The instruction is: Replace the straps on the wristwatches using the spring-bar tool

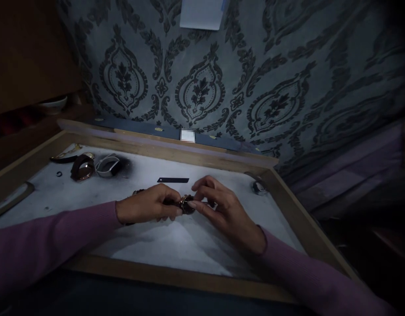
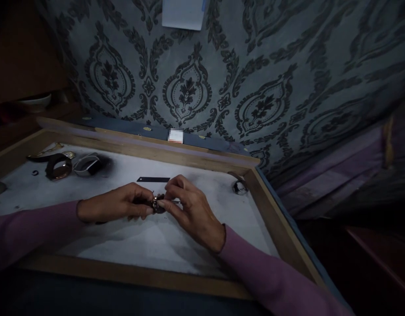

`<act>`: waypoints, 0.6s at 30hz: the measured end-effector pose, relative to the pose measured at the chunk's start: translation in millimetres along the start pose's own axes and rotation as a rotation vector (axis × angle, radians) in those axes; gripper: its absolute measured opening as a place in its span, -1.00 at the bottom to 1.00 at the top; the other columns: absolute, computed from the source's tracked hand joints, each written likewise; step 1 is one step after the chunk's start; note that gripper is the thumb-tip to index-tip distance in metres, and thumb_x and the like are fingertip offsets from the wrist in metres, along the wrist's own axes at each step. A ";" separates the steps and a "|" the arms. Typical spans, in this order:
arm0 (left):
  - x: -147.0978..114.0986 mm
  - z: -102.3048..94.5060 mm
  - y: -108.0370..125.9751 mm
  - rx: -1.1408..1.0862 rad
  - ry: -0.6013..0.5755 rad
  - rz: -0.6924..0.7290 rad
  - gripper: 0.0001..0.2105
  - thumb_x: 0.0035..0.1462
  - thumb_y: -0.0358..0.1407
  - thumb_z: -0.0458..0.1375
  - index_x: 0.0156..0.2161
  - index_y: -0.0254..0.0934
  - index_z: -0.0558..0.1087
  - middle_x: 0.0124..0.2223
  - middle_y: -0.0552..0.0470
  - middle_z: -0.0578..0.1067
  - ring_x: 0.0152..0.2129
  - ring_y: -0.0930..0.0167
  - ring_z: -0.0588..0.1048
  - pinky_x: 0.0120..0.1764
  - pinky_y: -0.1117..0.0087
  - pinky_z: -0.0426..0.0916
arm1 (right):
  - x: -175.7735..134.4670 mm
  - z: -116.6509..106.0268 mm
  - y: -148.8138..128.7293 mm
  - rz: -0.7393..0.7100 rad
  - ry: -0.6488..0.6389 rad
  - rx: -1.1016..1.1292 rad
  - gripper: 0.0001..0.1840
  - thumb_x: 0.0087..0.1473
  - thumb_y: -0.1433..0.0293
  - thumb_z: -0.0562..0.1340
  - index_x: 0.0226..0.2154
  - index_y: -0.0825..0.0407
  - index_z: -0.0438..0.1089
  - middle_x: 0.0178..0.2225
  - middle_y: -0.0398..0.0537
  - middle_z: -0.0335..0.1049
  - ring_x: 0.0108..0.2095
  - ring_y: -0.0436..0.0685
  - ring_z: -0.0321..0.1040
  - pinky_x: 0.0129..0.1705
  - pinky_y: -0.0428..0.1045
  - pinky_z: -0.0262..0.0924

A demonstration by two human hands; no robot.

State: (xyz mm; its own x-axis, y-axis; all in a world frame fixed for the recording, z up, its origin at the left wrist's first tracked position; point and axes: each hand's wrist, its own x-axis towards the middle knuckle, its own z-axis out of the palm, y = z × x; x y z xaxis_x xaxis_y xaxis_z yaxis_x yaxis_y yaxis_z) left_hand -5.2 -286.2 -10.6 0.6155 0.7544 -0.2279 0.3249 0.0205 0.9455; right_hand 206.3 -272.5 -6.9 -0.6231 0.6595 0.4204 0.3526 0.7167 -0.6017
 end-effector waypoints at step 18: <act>-1.9 0.0 4.1 -0.011 0.002 0.085 -0.83 0.11 -0.23 0.10 -0.39 -0.32 0.34 -0.50 0.15 0.29 -0.57 0.53 0.24 -0.48 0.49 0.13 | 1.6 1.7 3.5 0.019 -0.118 0.170 -0.70 0.27 0.27 0.17 -0.46 0.05 0.34 -0.23 0.03 0.41 -0.28 0.10 0.37 -0.29 -0.01 0.24</act>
State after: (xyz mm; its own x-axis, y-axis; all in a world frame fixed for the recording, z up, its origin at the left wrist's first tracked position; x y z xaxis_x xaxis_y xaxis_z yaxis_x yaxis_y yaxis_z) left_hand -5.0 -287.6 -6.3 0.6392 0.7550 -0.1464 0.2634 -0.0361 0.9640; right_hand 205.3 -269.4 -9.5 -0.6982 0.6344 0.3317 0.2483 0.6492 -0.7189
